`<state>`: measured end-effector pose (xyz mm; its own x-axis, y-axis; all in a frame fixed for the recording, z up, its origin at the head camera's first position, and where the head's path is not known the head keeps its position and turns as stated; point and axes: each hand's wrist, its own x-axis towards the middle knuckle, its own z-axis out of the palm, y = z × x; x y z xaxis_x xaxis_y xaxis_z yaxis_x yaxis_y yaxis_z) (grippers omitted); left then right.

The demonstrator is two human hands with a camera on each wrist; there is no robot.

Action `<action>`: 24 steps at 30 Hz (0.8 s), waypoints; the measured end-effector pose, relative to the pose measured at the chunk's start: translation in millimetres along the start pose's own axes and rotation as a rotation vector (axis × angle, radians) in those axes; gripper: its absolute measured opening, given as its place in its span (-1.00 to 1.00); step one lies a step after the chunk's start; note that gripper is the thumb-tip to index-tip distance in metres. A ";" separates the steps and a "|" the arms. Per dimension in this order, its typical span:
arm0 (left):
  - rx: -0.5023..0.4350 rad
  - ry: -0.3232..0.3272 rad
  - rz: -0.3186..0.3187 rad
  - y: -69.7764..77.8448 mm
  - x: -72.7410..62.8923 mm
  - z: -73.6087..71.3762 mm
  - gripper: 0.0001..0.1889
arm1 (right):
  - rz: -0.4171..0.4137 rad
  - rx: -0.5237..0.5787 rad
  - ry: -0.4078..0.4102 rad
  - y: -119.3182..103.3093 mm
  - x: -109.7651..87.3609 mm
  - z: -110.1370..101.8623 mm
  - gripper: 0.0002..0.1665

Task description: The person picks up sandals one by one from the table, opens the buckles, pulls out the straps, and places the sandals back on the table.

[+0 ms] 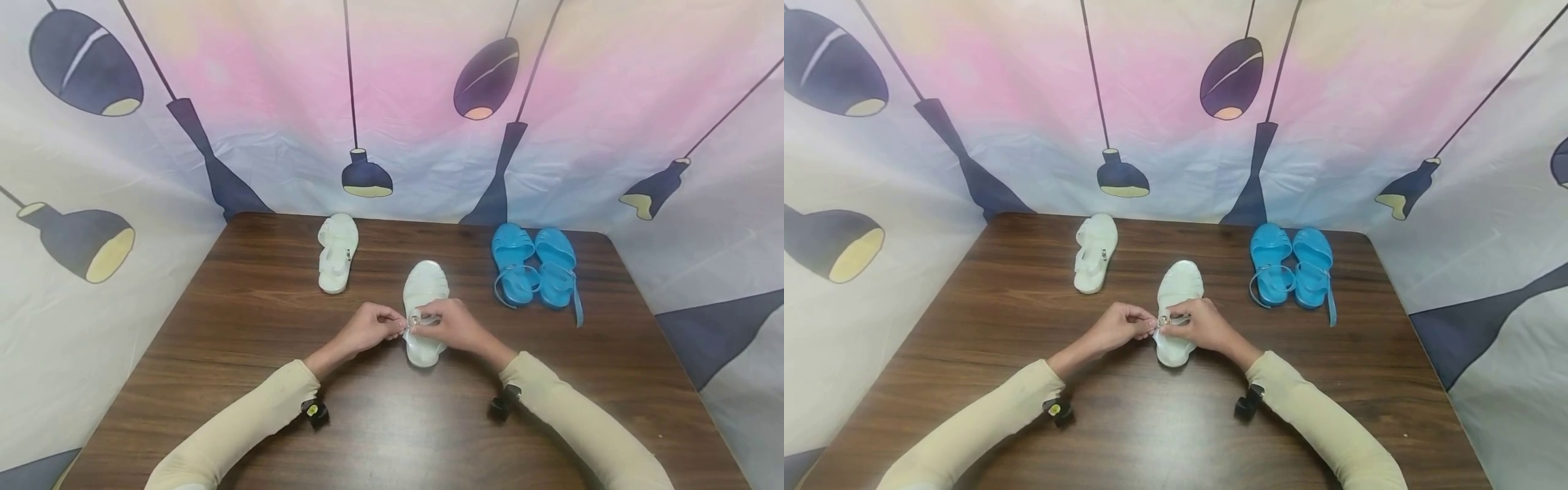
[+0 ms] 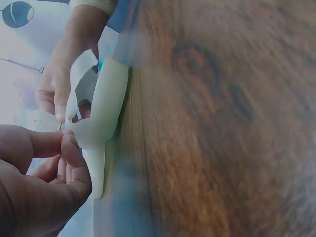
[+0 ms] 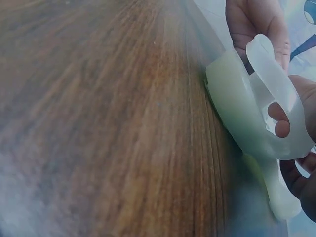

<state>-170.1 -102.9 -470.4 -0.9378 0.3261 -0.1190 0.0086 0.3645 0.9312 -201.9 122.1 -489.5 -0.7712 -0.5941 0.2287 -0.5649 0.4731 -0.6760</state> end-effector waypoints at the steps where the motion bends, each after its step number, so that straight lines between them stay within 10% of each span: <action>1: 0.006 -0.001 0.009 0.4 0.0 0.0 -0.87 | 0.003 0.000 0.003 0.3 -0.1 0.1 -0.82; 10: 0.095 -0.042 0.095 5.4 4.3 -2.9 -0.90 | -0.001 0.021 -0.013 3.1 0.1 -1.8 -0.83; 24: 0.122 -0.061 -0.019 4.6 -4.6 -4.2 -0.80 | 0.055 0.023 0.011 4.4 -2.8 0.3 -0.64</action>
<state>-167.2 -106.4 -464.1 -0.9155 0.3689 -0.1605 0.0366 0.4736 0.8800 -202.1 125.6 -493.4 -0.8041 -0.5605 0.1980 -0.5146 0.4896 -0.7039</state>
